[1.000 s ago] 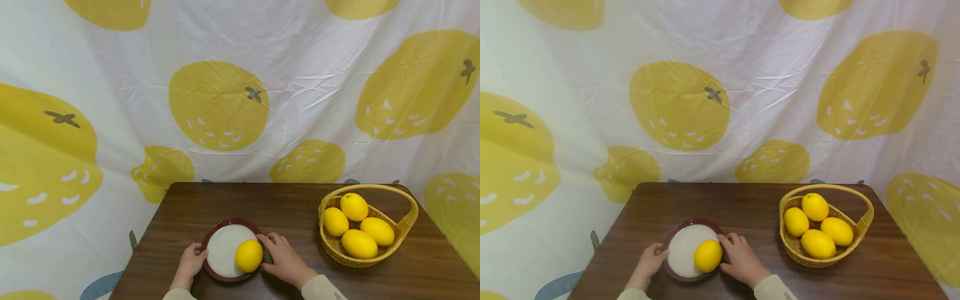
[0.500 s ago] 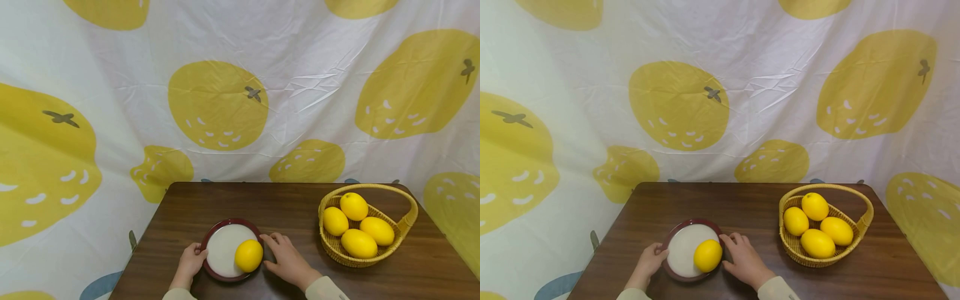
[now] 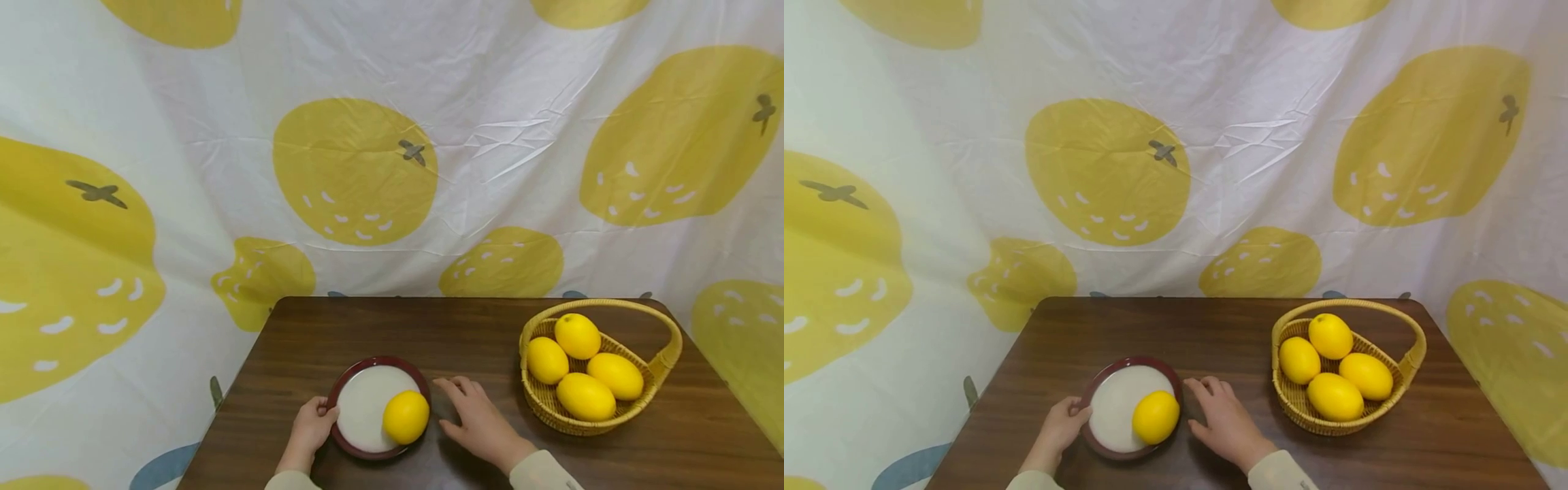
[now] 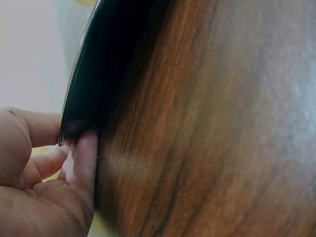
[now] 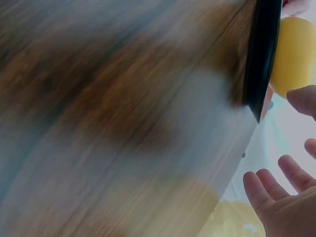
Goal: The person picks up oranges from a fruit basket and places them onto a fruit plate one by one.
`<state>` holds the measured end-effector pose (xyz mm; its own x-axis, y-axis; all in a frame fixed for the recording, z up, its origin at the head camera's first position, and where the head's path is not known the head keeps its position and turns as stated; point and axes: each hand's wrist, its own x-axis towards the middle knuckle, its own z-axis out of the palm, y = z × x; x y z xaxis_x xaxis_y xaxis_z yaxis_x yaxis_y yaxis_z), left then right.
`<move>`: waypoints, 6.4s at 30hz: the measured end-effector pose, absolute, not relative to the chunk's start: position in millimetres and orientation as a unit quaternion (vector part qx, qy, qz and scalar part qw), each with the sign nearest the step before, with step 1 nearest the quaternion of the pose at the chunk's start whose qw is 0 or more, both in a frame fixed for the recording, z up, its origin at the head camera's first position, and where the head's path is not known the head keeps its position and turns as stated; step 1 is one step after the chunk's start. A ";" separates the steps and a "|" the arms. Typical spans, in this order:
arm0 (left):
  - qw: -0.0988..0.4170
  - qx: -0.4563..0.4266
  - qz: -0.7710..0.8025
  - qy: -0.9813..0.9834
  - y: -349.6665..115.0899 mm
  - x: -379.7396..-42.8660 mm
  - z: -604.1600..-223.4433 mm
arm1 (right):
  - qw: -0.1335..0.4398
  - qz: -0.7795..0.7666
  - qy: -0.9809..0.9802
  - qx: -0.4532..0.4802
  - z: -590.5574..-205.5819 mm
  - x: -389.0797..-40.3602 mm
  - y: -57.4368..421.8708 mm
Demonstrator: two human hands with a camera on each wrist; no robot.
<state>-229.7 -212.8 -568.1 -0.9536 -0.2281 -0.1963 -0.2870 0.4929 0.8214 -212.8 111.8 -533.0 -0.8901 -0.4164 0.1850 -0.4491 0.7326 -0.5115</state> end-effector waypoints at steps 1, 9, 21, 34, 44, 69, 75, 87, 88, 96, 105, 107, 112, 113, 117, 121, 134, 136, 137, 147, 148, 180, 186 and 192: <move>0.031 -0.150 0.481 0.863 -212.8 -229.8 -568.3 | 0.032 0.283 -0.930 0.231 -533.5 -212.5 112.8; 0.035 -0.155 0.479 0.863 -214.0 -231.3 -569.9 | 0.064 0.281 -0.931 0.223 -535.8 -209.8 120.6; 0.022 -0.146 0.471 0.870 -211.8 -229.7 -566.4 | 0.063 0.274 -0.937 0.205 -535.4 -211.3 127.7; 0.026 -0.146 0.473 0.868 -211.0 -228.4 -564.4 | 0.076 0.259 -0.941 0.204 -531.0 -211.4 139.0; 0.026 -0.142 0.476 0.868 -210.4 -226.9 -564.1 | 0.097 0.258 -0.941 0.198 -521.5 -214.0 151.1; 0.022 -0.139 0.473 0.870 -212.2 -228.7 -566.8 | 0.224 0.241 -0.922 0.203 -515.8 -220.6 182.2; 0.022 -0.138 0.470 0.871 -212.2 -229.0 -567.5 | 0.201 0.242 -0.930 0.189 -512.8 -220.5 187.7; 0.006 -0.136 0.467 0.874 -210.8 -227.2 -568.7 | 0.198 0.246 -0.930 0.186 -510.8 -223.4 194.3; 0.005 -0.133 0.467 0.874 -211.0 -227.1 -569.0 | 0.197 0.245 -0.931 0.185 -510.5 -223.7 195.2; 0.016 -0.139 0.465 0.874 -212.6 -227.9 -567.0 | 0.194 0.233 -0.936 0.176 -505.7 -226.6 203.8; 0.019 -0.139 0.465 0.874 -212.7 -229.5 -569.1 | 0.184 0.236 -0.942 0.154 -499.9 -228.5 213.7; 0.019 -0.139 0.464 0.874 -212.7 -229.3 -568.4 | 0.174 0.238 -0.944 0.149 -499.3 -229.3 215.3; 0.021 -0.141 0.463 0.875 -213.2 -229.8 -568.5 | 0.168 0.237 -0.945 0.148 -497.4 -231.1 218.0; 0.022 -0.141 0.463 0.875 -213.3 -230.0 -568.7 | 0.169 0.235 -0.945 0.149 -497.2 -231.3 218.4; 0.026 -0.142 0.464 0.874 -213.4 -230.5 -568.6 | 0.170 0.229 -0.947 0.150 -496.0 -231.7 220.0; 0.027 -0.145 0.465 0.873 -213.2 -230.2 -567.4 | 0.157 0.230 -0.948 0.151 -492.5 -232.1 222.6; 0.024 -0.145 0.466 0.873 -211.1 -230.0 -565.9 | 0.151 0.213 -0.951 0.163 -487.2 -237.6 233.9; 0.022 -0.144 0.466 0.872 -215.5 -235.1 -577.2 | 0.152 0.212 -0.952 0.163 -486.7 -238.0 234.6; 0.023 -0.145 0.467 0.872 -215.8 -235.3 -577.5 | 0.152 0.213 -0.951 0.163 -486.5 -238.2 234.8; 0.027 -0.148 0.471 0.869 -211.6 -228.2 -565.6 | 0.158 0.205 -0.952 0.162 -488.8 -244.4 239.6; 0.026 -0.149 0.472 0.869 -211.6 -228.1 -565.7 | 0.156 0.204 -0.953 0.163 -488.8 -244.5 240.2; 0.021 -0.134 0.468 0.873 -212.7 -229.1 -565.9 | 0.140 0.185 -0.964 0.132 -484.3 -260.8 259.5; 0.021 -0.138 0.469 0.872 -214.0 -230.2 -569.2 | 0.143 0.162 -0.970 0.115 -487.7 -264.5 267.8; 0.016 -0.137 0.466 0.874 -214.8 -230.9 -571.4 | 0.167 0.145 -0.969 0.107 -488.9 -268.6 273.6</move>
